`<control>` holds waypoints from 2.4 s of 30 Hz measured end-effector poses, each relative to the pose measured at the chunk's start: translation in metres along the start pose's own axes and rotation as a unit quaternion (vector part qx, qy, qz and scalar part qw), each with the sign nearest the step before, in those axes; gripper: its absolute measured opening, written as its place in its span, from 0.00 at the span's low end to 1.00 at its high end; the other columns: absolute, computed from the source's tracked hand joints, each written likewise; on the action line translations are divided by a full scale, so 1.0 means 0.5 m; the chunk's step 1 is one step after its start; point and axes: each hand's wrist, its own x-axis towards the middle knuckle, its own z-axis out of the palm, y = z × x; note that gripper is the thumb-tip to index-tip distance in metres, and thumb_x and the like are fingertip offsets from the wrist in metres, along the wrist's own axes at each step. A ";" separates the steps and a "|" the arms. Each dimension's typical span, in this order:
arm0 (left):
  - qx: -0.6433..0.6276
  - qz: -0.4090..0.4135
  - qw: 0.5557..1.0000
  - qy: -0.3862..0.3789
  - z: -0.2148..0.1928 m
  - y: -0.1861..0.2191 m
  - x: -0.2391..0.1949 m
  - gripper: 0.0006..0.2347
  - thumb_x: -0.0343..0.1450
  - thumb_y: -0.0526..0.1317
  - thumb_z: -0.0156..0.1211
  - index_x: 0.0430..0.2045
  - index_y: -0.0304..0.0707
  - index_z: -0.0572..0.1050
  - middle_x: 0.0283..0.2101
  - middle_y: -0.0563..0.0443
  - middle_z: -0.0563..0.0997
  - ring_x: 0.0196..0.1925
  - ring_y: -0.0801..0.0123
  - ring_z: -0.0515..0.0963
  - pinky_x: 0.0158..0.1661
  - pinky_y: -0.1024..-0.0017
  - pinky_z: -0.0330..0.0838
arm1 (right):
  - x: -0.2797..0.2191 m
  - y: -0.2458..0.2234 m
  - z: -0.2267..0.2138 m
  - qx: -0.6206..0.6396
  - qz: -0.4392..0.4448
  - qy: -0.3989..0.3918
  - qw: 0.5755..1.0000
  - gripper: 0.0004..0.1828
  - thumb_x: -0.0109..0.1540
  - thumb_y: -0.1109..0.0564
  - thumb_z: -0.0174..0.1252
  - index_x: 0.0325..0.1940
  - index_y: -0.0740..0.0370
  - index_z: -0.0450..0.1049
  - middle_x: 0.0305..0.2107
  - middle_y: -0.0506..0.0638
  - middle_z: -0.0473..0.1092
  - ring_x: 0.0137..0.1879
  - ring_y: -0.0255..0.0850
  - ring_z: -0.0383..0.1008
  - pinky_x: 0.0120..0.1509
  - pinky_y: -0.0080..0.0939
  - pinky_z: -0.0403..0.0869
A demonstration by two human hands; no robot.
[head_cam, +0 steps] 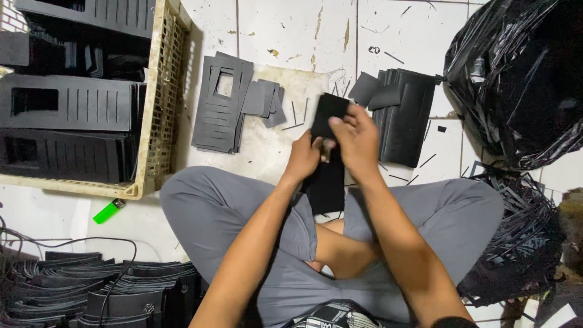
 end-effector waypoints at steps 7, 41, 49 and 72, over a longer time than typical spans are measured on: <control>0.007 -0.014 1.000 -0.010 -0.011 0.039 -0.019 0.14 0.74 0.36 0.52 0.50 0.22 0.73 0.44 0.23 0.81 0.51 0.35 0.80 0.49 0.45 0.75 | 0.078 0.019 0.098 -0.205 -0.030 -0.047 0.977 0.29 0.63 0.50 0.65 0.64 0.67 0.70 0.41 0.59 0.75 0.39 0.43 0.79 0.40 0.42 0.79; 0.035 -0.060 0.998 -0.015 -0.016 0.053 -0.009 0.22 0.72 0.40 0.54 0.58 0.21 0.66 0.48 0.15 0.78 0.53 0.29 0.79 0.47 0.44 0.77 | 0.172 0.001 0.034 -0.390 -0.297 0.045 0.870 0.12 0.64 0.50 0.70 0.35 0.56 0.74 0.22 0.52 0.75 0.30 0.50 0.79 0.32 0.44 0.73; 0.030 -0.030 0.999 0.000 -0.001 0.022 -0.001 0.17 0.73 0.42 0.54 0.52 0.28 0.71 0.44 0.25 0.80 0.48 0.38 0.82 0.44 0.50 0.79 | 0.071 -0.036 0.187 -0.422 -0.103 -0.202 0.878 0.50 0.63 0.14 0.37 0.56 0.61 0.72 0.41 0.65 0.77 0.46 0.61 0.81 0.52 0.65 0.77; -0.349 0.023 0.933 -0.087 0.004 0.011 -0.006 0.12 0.78 0.41 0.52 0.50 0.31 0.70 0.32 0.44 0.75 0.27 0.66 0.79 0.29 0.69 0.77 | -0.063 0.144 -0.129 0.074 0.088 -0.038 0.993 0.13 0.70 0.54 0.54 0.54 0.63 0.76 0.32 0.56 0.78 0.38 0.39 0.79 0.48 0.36 0.76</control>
